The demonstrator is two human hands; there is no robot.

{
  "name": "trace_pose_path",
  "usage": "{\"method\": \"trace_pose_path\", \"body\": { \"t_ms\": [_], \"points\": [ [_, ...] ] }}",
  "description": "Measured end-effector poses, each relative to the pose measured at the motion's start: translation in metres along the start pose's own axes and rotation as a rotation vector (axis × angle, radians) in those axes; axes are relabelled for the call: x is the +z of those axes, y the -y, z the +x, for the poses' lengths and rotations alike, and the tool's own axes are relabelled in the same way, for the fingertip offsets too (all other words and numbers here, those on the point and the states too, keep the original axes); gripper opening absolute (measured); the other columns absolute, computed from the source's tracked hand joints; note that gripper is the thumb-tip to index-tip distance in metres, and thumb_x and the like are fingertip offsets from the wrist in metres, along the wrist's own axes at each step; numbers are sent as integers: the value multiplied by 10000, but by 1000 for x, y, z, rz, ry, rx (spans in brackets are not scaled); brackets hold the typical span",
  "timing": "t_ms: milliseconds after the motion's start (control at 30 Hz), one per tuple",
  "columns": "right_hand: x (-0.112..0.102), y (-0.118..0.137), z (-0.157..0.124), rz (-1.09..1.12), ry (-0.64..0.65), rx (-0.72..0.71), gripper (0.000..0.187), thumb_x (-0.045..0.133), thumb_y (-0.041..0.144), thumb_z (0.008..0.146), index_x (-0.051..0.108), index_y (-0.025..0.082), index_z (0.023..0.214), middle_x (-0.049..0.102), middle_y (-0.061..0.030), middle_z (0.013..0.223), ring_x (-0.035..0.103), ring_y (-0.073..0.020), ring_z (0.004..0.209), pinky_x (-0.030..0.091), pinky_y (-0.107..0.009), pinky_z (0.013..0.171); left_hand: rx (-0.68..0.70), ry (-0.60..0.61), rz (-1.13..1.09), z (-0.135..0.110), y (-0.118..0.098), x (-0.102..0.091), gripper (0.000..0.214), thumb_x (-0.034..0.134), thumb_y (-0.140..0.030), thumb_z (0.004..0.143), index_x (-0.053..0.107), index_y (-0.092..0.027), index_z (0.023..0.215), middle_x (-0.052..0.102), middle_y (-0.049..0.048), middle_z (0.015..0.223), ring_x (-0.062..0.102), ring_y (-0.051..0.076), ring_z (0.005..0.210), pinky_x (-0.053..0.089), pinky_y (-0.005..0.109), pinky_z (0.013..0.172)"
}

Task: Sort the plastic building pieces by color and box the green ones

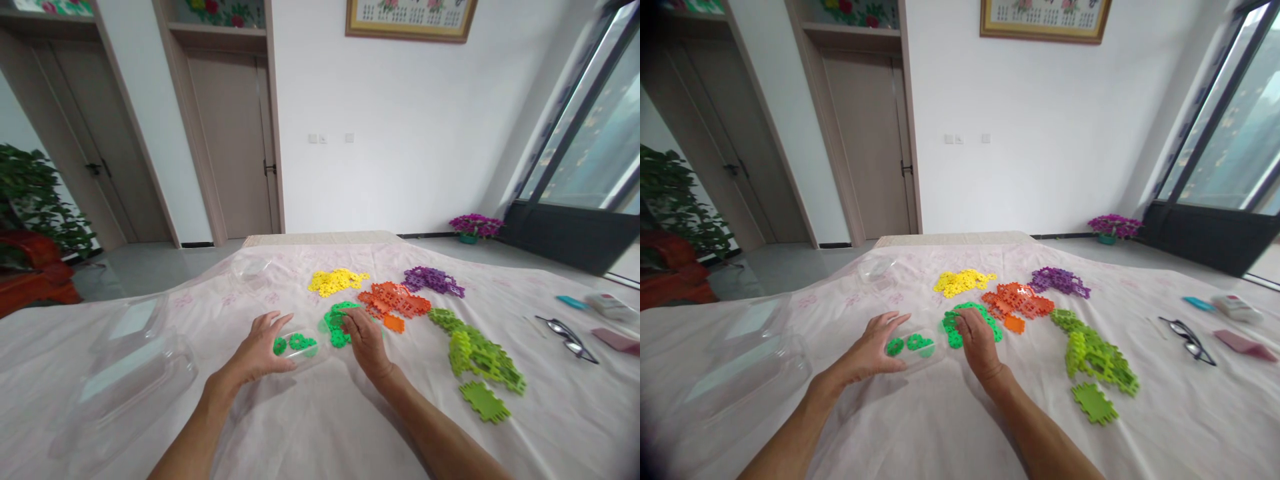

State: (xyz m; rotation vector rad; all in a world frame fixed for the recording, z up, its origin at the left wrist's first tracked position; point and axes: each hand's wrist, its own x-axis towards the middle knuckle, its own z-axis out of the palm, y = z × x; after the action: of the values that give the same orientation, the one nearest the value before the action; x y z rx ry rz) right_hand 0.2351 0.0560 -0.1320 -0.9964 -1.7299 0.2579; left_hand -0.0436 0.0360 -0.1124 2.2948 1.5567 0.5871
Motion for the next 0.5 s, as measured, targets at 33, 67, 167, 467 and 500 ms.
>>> {"method": "trace_pose_path", "body": {
  "t_ms": [33, 67, 167, 467, 500],
  "points": [
    [2, 5, 0, 0, 24, -42, 256, 443, 338, 999, 664, 217, 1038, 673, -70, 949, 647, -193, 887, 547, -324, 791, -2, 1, 6, 0, 0, 0, 988, 798, -409, 561, 423, -278, 1465, 360, 117, 1487, 300, 341, 1383, 316, 473, 1136],
    [4, 9, 0, -5, 58, -88, 249, 447, 322, 1000, 665, 222, 1070, 678, -74, 975, 647, -192, 917, 545, -329, 819, -6, 3, 13, 0, -1, 0, 993, 800, -410, 558, 422, -276, 1466, 361, 118, 1486, 297, 339, 1385, 314, 468, 1138],
    [10, 16, -2, -33, 161, -213, 266, 459, 286, 998, 649, 234, 1177, 688, -86, 1059, 645, -193, 983, 543, -343, 868, -14, 9, 27, 1, -2, -1, 995, 802, -421, 558, 422, -281, 1467, 359, 114, 1490, 285, 335, 1394, 302, 455, 1146],
    [-10, -12, 5, -188, 196, -91, 281, 446, 244, 967, 703, 233, 1081, 695, -86, 1058, 639, -207, 996, 515, -352, 889, -16, 20, 11, 1, -4, -3, 960, 787, -418, 585, 427, -268, 1462, 360, 121, 1496, 287, 338, 1396, 291, 456, 1149],
    [-17, -18, 8, -236, 191, -36, 267, 464, 238, 946, 715, 229, 1033, 699, -78, 1015, 642, -206, 959, 510, -346, 868, -19, 24, 9, 1, -4, -4, 959, 788, -417, 585, 428, -268, 1461, 357, 122, 1496, 284, 338, 1398, 289, 454, 1150]
  ]
}}
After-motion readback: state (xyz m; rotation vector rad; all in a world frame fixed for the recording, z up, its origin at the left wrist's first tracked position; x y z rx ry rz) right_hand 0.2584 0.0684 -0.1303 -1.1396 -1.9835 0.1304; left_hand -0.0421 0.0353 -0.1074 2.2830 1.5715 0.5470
